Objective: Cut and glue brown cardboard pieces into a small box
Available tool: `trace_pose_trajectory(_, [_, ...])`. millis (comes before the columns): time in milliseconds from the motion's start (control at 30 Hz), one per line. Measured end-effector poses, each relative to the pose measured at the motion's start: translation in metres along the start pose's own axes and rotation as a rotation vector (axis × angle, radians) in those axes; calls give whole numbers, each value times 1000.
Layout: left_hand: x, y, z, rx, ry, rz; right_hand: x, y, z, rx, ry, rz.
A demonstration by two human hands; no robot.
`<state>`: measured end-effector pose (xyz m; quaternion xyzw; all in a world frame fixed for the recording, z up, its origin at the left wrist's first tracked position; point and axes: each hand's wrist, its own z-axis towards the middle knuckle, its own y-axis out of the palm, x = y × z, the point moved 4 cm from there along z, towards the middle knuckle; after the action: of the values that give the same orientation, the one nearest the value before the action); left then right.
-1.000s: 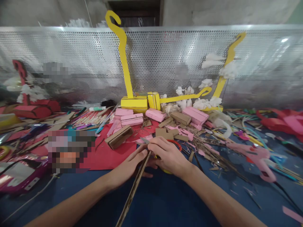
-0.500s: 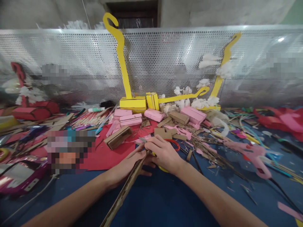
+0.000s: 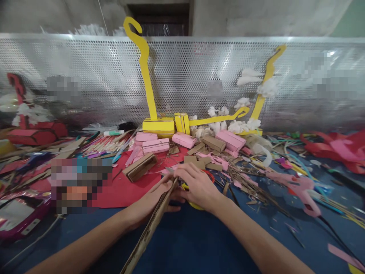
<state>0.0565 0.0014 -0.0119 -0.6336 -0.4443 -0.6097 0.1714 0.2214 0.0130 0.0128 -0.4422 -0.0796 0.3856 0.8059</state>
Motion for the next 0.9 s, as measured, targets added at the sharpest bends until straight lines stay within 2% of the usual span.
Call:
trace_pose_trajectory(100, [6, -3, -3, 31, 10, -14, 32, -29, -8, -86, 369, -100])
trace_pose_trajectory(133, [9, -4, -5, 32, 13, -12, 42, -38, -14, -139, 433, -123])
trace_pose_trajectory(233, [17, -4, -11, 10, 32, -8, 66, -51, -38, -269, 501, -155])
trace_pose_trajectory(367, [26, -2, -17, -32, 58, -49, 82, -48, -67, -339, 586, -210])
trace_pose_trajectory(533, [38, 7, -26, -263, 55, -307, 84, -49, -71, -380, 674, -220])
trace_pose_trajectory(600, [42, 8, -26, -281, 56, -381, 84, -50, -66, -363, 666, -226])
trace_pose_trajectory(667, [43, 2, -20, -187, 83, -426, 84, -47, -62, -350, 646, -240])
trace_pose_trajectory(800, [37, -29, 1, 168, 263, -357, 88, -41, -58, -363, 646, -250])
trace_pose_trajectory(833, [36, -37, 6, 217, 324, -302, 89, -42, -58, -365, 650, -249])
trace_pose_trajectory(900, [31, -48, 15, 257, 336, -235, 88, -51, -57, -357, 652, -247])
